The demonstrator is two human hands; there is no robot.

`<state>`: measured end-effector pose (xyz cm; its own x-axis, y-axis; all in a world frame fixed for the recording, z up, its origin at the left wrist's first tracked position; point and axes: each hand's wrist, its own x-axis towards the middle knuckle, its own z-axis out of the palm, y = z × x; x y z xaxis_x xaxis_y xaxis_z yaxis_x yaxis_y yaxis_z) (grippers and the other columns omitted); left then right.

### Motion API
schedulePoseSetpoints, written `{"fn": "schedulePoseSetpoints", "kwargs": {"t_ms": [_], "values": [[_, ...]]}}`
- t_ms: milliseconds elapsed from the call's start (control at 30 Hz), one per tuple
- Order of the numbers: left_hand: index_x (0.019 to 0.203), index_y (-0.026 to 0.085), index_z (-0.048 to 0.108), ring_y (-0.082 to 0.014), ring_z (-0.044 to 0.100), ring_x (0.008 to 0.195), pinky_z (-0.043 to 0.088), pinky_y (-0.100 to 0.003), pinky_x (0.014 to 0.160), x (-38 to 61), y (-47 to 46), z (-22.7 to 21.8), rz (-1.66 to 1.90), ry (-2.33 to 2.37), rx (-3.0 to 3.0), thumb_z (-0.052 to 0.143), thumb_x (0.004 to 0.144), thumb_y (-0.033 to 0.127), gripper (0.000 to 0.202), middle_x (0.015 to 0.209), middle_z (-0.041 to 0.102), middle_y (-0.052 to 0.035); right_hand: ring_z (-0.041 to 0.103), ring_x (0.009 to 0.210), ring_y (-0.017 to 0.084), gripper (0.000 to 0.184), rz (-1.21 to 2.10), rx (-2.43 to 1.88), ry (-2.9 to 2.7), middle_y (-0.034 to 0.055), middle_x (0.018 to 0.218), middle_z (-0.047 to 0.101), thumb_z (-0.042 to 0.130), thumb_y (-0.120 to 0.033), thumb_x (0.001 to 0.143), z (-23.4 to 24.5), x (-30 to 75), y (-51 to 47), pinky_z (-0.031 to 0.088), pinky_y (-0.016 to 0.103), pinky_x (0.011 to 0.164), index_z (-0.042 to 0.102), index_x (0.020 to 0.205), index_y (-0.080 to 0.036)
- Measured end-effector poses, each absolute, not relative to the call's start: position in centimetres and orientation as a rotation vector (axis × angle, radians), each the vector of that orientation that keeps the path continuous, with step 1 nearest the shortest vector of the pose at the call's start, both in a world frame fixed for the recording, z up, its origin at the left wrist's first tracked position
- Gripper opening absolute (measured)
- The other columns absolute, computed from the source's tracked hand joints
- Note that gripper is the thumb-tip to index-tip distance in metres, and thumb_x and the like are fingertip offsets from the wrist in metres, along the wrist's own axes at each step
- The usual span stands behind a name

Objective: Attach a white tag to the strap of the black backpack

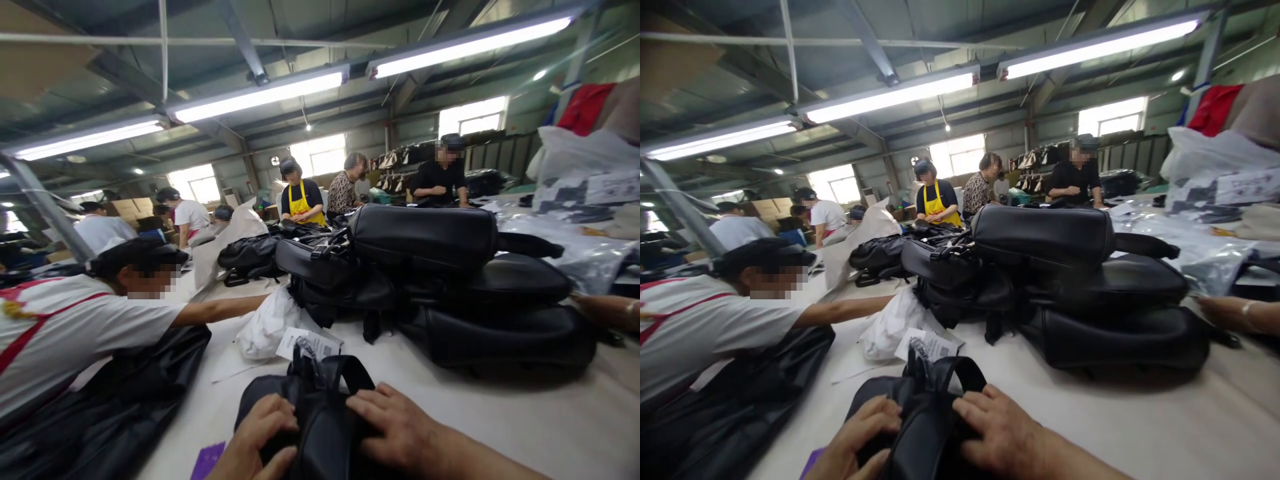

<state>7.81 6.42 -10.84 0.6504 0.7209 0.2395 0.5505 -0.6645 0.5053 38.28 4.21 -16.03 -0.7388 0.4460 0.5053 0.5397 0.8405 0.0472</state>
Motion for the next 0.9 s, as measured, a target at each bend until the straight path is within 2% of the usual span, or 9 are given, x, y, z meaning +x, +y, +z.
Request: {"fn": "schedulePoseSetpoints", "kwargs": {"t_ms": [100,200,267,333,467,600,733,833,900], "values": [[0.097,0.029,0.063,-0.0214,0.062,0.105,0.051,-0.033,0.095,7.3,5.4,-11.2,0.602,1.006,2.458,0.055,0.087,0.031,0.012,0.106,0.065,-0.0052,0.060,0.106,0.029,0.018,-0.065,-0.831,-2.553,0.0129,0.130,0.058,0.055,-0.033,0.090,-16.5,38.7,4.6,0.044,0.043,0.084,0.067,0.100,-0.026],[0.103,0.028,0.063,-0.0224,0.060,0.110,0.050,-0.034,0.098,6.9,6.1,-11.1,0.858,1.179,2.435,0.057,0.088,0.030,0.017,0.114,0.063,-0.0055,0.056,0.113,0.029,0.032,0.279,-0.973,-2.407,0.0117,0.135,0.054,0.057,-0.037,0.086,-17.5,39.4,5.7,0.044,0.042,0.091,0.064,0.116,-0.027],[0.107,0.026,0.062,-0.0235,0.061,0.109,0.050,-0.037,0.097,6.9,7.2,-11.0,1.123,1.403,2.324,0.056,0.088,0.034,0.021,0.115,0.063,-0.0065,0.055,0.114,0.028,0.040,0.543,-1.135,-2.154,0.0116,0.130,0.057,0.056,-0.039,0.086,-18.7,40.0,6.9,0.044,0.040,0.095,0.062,0.122,-0.024],[0.107,0.023,0.061,-0.0228,0.065,0.098,0.053,-0.036,0.090,7.1,8.5,-10.8,1.220,1.544,2.180,0.055,0.089,0.038,0.024,0.109,0.065,-0.0065,0.057,0.113,0.028,0.044,0.768,-1.319,-1.866,0.0118,0.123,0.062,0.053,-0.041,0.086,-20.0,40.7,8.3,0.044,0.040,0.097,0.061,0.123,-0.019],[0.101,0.022,0.064,-0.0206,0.066,0.086,0.055,-0.033,0.079,8.8,9.8,-10.3,0.802,1.420,2.209,0.054,0.089,0.038,0.022,0.095,0.069,-0.0042,0.062,0.103,0.029,0.042,0.938,-1.486,-1.662,0.0095,0.108,0.070,0.047,-0.040,0.087,-21.4,41.3,10.3,0.048,0.041,0.091,0.065,0.117,-0.016],[0.099,0.024,0.065,-0.0199,0.065,0.088,0.053,-0.031,0.080,11.0,10.2,-10.1,0.537,1.153,2.411,0.055,0.087,0.028,0.016,0.095,0.068,-0.0040,0.061,0.099,0.027,0.033,0.804,-1.527,-1.727,0.0098,0.102,0.067,0.052,-0.037,0.085,-21.3,40.9,9.6,0.047,0.040,0.089,0.069,0.106,-0.019],[0.102,0.020,0.065,-0.0234,0.062,0.097,0.049,-0.037,0.089,11.9,13.0,-9.5,0.794,1.235,2.504,0.051,0.090,0.032,0.022,0.103,0.065,-0.0091,0.058,0.094,0.023,0.039,0.364,-1.309,-2.139,0.0088,0.108,0.061,0.051,-0.022,0.082,-20.5,40.4,7.2,0.047,0.033,0.080,0.065,0.118,-0.026],[0.103,0.018,0.066,-0.0258,0.061,0.102,0.047,-0.040,0.094,11.9,16.2,-8.3,0.859,1.287,2.455,0.048,0.092,0.038,0.029,0.105,0.066,-0.0108,0.056,0.085,0.022,0.034,-0.012,-0.981,-2.429,0.0081,0.107,0.063,0.051,-0.028,0.086,-18.5,39.8,5.5,0.045,0.032,0.072,0.064,0.117,-0.030],[0.102,0.020,0.067,-0.0238,0.063,0.099,0.049,-0.037,0.092,12.0,17.4,-7.6,0.803,1.246,2.450,0.045,0.093,0.038,0.030,0.101,0.069,-0.0082,0.054,0.078,0.021,0.026,-0.206,-0.796,-2.511,0.0083,0.100,0.064,0.053,-0.030,0.087,-16.8,39.2,4.8,0.042,0.032,0.066,0.066,0.110,-0.028]]}}
